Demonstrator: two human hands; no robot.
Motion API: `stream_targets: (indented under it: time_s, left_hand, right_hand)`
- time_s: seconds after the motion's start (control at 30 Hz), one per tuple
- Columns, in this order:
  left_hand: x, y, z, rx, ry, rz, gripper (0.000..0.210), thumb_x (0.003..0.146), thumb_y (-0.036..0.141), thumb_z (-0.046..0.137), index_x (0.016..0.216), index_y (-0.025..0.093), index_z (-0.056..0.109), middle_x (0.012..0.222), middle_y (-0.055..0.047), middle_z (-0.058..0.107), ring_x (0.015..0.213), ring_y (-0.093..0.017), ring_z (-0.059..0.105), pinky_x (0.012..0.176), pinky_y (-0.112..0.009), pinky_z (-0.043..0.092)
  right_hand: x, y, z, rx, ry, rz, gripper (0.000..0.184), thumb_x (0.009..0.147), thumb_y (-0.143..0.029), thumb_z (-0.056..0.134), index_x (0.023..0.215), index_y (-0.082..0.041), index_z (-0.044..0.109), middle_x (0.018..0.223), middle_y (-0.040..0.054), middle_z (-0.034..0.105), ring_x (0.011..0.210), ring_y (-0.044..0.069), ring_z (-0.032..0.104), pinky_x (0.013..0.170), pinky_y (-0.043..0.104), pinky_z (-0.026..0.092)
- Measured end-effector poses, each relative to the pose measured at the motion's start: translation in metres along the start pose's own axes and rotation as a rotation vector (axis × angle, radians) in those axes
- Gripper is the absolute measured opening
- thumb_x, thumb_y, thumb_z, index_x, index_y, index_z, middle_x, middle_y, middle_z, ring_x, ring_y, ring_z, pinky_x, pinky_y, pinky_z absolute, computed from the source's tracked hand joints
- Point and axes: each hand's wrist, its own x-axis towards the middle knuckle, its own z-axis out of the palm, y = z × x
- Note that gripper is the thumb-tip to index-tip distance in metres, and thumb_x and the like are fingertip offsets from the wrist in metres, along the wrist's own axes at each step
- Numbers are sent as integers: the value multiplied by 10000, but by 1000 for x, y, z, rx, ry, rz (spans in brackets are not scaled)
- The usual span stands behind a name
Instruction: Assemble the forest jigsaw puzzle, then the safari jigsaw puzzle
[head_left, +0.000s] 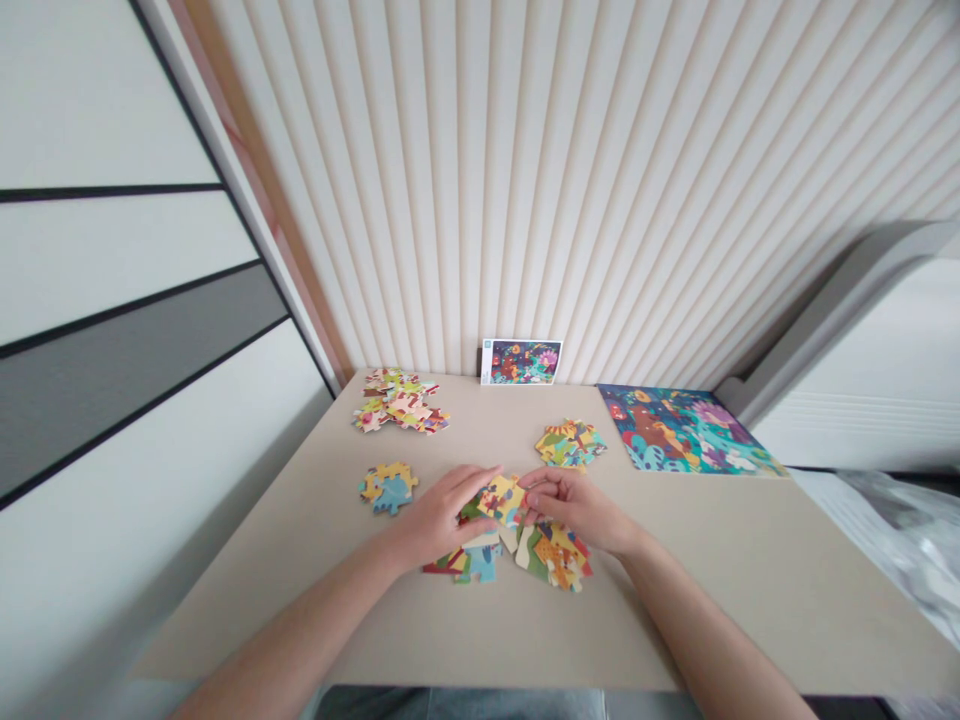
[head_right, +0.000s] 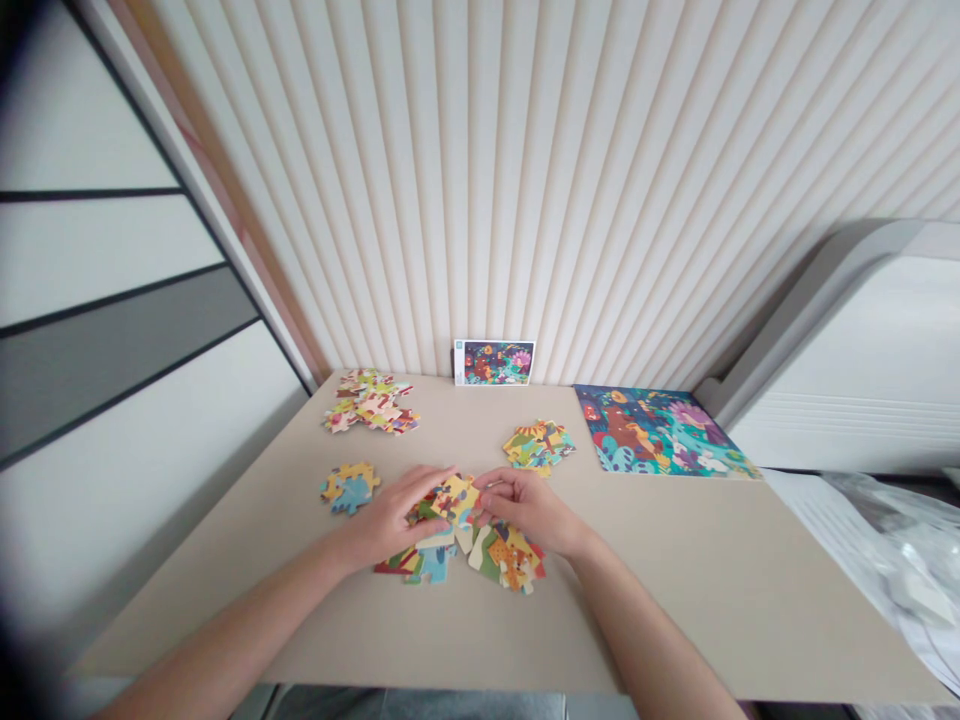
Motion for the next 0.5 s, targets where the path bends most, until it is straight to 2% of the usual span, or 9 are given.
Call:
stream_targets:
  time_s: [0.13, 0.27, 0.37, 0.43, 0.5]
  left_hand:
    - [2, 0, -3, 95, 17, 62, 537, 928, 390, 677, 1428, 279, 515, 1268, -100, 628, 1172, -261, 592, 1044, -421, 473]
    - [-3, -1, -25, 277, 95, 52, 484, 912, 416, 689, 1358, 274, 565, 1219, -95, 643, 1153, -285, 595, 1047, -444, 451]
    - [-18, -6, -49, 441, 273, -75, 466, 911, 432, 677, 1331, 263, 568, 1292, -112, 602, 1245, -320, 544, 1110, -485, 386]
    - [-34, -13, -60, 535, 386, -206, 470, 917, 452, 654, 1326, 243, 554, 1340, -136, 567, 1283, -345, 513, 1127, -515, 358]
    - [-53, -23, -64, 582, 420, -320, 473, 907, 485, 644, 1300, 237, 554, 1350, -147, 555, 1287, -362, 506, 1104, -522, 381]
  right_hand:
    - [-2, -3, 3, -34, -16, 17, 464, 835, -575, 725, 1104, -207, 641, 862, 34, 742, 775, 172, 705, 737, 308, 538]
    - [-16, -18, -21, -388, -19, -17, 337, 850, -530, 715, 901, -198, 698, 801, 17, 701, 682, 144, 603, 640, 268, 470]
    - [-27, -24, -42, -642, -110, 3, 238, 797, -423, 769, 911, -216, 741, 811, 7, 691, 732, 164, 579, 669, 272, 454]
    - [-29, -21, -50, -752, -143, 18, 266, 744, -363, 802, 970, -233, 750, 874, 7, 688, 795, 183, 587, 706, 276, 460]
    - [-29, -17, -53, -827, -145, 17, 318, 706, -335, 823, 999, -240, 745, 928, 12, 680, 842, 196, 592, 736, 281, 464]
